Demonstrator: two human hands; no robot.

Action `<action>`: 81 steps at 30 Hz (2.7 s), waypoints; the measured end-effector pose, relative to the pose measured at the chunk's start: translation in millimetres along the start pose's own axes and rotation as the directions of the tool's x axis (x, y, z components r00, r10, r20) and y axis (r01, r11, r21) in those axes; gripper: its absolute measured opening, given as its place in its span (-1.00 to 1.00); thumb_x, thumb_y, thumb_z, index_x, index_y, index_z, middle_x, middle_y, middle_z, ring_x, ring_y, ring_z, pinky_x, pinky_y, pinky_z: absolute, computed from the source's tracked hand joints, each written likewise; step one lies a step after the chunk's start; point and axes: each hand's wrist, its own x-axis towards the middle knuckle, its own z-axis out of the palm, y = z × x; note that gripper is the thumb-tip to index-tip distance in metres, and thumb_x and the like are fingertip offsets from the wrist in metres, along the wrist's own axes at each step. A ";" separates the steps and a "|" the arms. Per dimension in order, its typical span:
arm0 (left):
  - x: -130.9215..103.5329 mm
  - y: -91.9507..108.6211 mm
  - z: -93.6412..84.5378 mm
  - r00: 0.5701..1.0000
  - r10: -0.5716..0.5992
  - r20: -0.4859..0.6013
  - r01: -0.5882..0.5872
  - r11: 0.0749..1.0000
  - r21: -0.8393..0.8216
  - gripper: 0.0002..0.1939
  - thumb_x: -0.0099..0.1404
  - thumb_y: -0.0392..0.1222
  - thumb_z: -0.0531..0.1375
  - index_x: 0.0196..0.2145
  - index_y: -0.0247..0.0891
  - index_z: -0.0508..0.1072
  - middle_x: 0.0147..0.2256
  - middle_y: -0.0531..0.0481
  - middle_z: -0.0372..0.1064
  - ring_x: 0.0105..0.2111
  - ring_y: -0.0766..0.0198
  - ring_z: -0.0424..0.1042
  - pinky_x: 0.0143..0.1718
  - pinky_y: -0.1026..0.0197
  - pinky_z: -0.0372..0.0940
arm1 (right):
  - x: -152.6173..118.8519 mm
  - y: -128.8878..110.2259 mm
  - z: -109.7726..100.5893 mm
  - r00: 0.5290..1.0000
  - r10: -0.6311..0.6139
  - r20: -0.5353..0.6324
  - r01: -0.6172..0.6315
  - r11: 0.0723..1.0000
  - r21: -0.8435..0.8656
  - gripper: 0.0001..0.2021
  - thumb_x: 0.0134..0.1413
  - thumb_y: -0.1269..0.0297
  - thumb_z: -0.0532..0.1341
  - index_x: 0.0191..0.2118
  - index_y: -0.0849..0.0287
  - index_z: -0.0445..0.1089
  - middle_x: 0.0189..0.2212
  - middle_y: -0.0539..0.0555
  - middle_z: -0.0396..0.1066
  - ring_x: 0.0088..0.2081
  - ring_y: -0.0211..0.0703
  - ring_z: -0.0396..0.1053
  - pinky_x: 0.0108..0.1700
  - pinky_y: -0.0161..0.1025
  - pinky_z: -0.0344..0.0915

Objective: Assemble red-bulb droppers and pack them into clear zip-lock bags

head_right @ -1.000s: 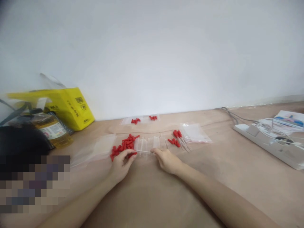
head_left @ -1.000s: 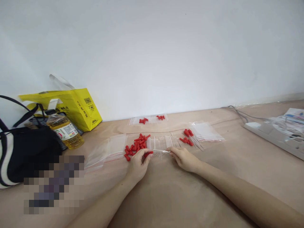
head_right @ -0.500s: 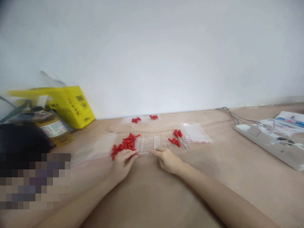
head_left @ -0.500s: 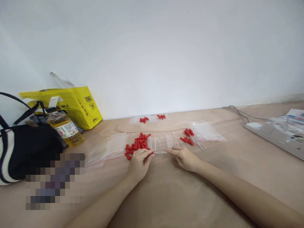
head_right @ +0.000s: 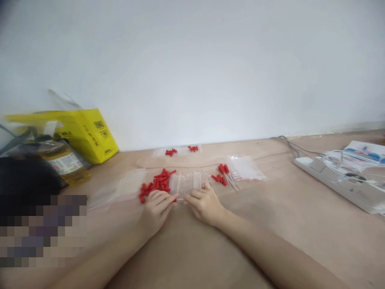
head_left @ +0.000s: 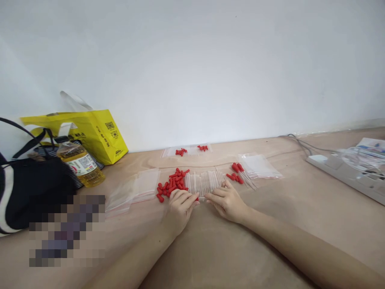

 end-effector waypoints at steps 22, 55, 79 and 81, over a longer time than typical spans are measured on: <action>3.0 9.5 -6.7 0.997 0.054 -0.049 -0.053 0.998 0.036 -0.87 0.23 -0.29 0.06 -0.34 -0.18 0.41 -0.43 0.12 0.50 -0.37 0.31 0.46 0.09 -0.04 -0.13 | 2.3 -10.2 -3.5 0.997 -0.055 -0.060 0.055 0.998 -0.001 -0.82 0.09 0.38 0.01 -0.37 0.20 0.35 -0.61 -0.02 0.33 -0.46 -0.30 0.13 -0.13 -0.14 -0.07; 2.8 2.9 -5.9 0.998 0.058 0.028 -0.060 0.996 0.065 -0.86 0.16 -0.23 0.15 -0.28 -0.18 0.43 -0.35 0.06 0.49 -0.27 0.18 0.41 0.08 -0.17 -0.20 | 3.9 -0.6 5.9 0.989 -0.116 -0.086 0.112 0.992 -0.054 -0.86 0.08 0.38 0.05 -0.35 0.18 0.35 -0.59 -0.03 0.35 -0.43 -0.28 0.14 -0.04 -0.10 -0.03; 3.0 14.0 -2.4 0.997 -0.068 0.039 0.066 0.996 0.057 -0.82 0.21 -0.26 0.05 -0.42 -0.18 0.44 -0.23 0.01 0.43 -0.15 0.10 0.30 0.01 -0.14 -0.07 | 0.7 -5.0 11.0 0.981 -0.072 -0.180 0.068 0.997 -0.028 -0.84 0.10 0.45 0.01 -0.39 0.20 0.31 -0.56 -0.04 0.41 -0.25 -0.29 0.30 0.05 -0.03 -0.21; 4.0 11.5 -2.6 0.997 -0.072 0.027 0.069 0.994 0.089 -0.83 0.21 -0.24 0.05 -0.43 -0.18 0.44 -0.22 0.00 0.42 -0.15 0.09 0.29 0.02 -0.15 -0.08 | 3.3 -3.6 9.1 0.987 -0.058 -0.149 0.051 0.998 -0.047 -0.85 0.11 0.42 0.02 -0.39 0.20 0.32 -0.58 -0.04 0.39 -0.28 -0.27 0.28 -0.01 -0.07 -0.13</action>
